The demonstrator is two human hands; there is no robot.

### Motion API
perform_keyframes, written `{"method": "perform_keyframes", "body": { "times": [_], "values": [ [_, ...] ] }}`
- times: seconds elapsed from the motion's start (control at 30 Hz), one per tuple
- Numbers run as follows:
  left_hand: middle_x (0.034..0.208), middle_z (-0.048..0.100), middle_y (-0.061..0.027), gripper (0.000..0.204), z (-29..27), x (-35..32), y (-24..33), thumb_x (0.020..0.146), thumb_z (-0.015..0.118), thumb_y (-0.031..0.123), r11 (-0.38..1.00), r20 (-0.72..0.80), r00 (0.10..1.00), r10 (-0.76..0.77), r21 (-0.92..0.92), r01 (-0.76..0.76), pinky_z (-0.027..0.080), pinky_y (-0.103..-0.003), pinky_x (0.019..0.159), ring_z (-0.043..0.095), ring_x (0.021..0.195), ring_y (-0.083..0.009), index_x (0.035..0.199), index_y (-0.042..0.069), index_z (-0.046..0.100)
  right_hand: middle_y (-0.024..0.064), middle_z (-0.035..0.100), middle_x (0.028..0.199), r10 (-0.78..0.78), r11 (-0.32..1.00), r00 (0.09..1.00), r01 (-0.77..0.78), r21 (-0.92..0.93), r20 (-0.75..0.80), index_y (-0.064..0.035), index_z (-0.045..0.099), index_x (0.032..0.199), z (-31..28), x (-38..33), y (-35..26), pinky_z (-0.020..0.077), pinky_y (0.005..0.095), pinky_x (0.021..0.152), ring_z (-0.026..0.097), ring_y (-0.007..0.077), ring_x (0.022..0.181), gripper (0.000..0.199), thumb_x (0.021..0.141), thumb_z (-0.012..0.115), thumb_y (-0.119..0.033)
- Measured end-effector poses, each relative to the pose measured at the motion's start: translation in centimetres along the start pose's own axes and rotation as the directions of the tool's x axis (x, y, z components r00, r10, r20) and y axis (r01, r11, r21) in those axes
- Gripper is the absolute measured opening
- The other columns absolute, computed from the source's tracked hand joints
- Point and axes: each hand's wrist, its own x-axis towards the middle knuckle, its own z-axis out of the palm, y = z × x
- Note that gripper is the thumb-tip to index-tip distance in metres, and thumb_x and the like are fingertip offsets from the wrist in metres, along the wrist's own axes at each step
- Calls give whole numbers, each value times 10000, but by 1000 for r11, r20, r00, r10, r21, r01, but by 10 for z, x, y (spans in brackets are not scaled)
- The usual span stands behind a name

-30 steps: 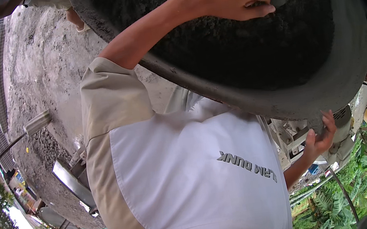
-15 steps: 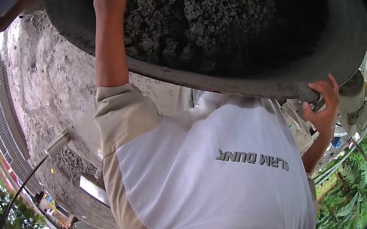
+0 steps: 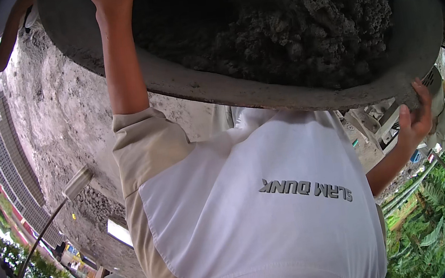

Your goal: The recorder uses hands to check the consistency of cement in a mixer and helps stir it.

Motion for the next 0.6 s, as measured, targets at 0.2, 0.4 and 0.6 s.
{"method": "perform_keyframes", "body": {
  "times": [0.2,0.4,0.6],
  "values": [
    [484,461,-34,490,-5,0,-3,990,396,295,986,15,990,144,89,-144,253,-241,399,323,379,-66,704,-32,623,75,632,896,-282,936,864,343,-78,417,-59,626,948,21,13,-23,311,497,1050,609,232,855,380,590,669,-180],
    [471,432,-25,471,-7,-1,-26,994,390,250,995,157,983,99,-40,-94,269,-252,402,324,385,-74,687,-26,616,90,630,896,-301,949,922,316,-24,243,-45,615,935,20,11,-26,341,510,1021,615,254,857,380,593,679,-197],
    [473,418,-13,465,4,-13,-12,996,399,243,995,195,978,73,48,-84,303,-246,440,348,405,-71,673,-19,607,91,627,894,-309,950,905,308,49,292,-49,614,946,25,9,-19,343,507,1014,613,257,864,388,600,684,-209]
  ]
}}
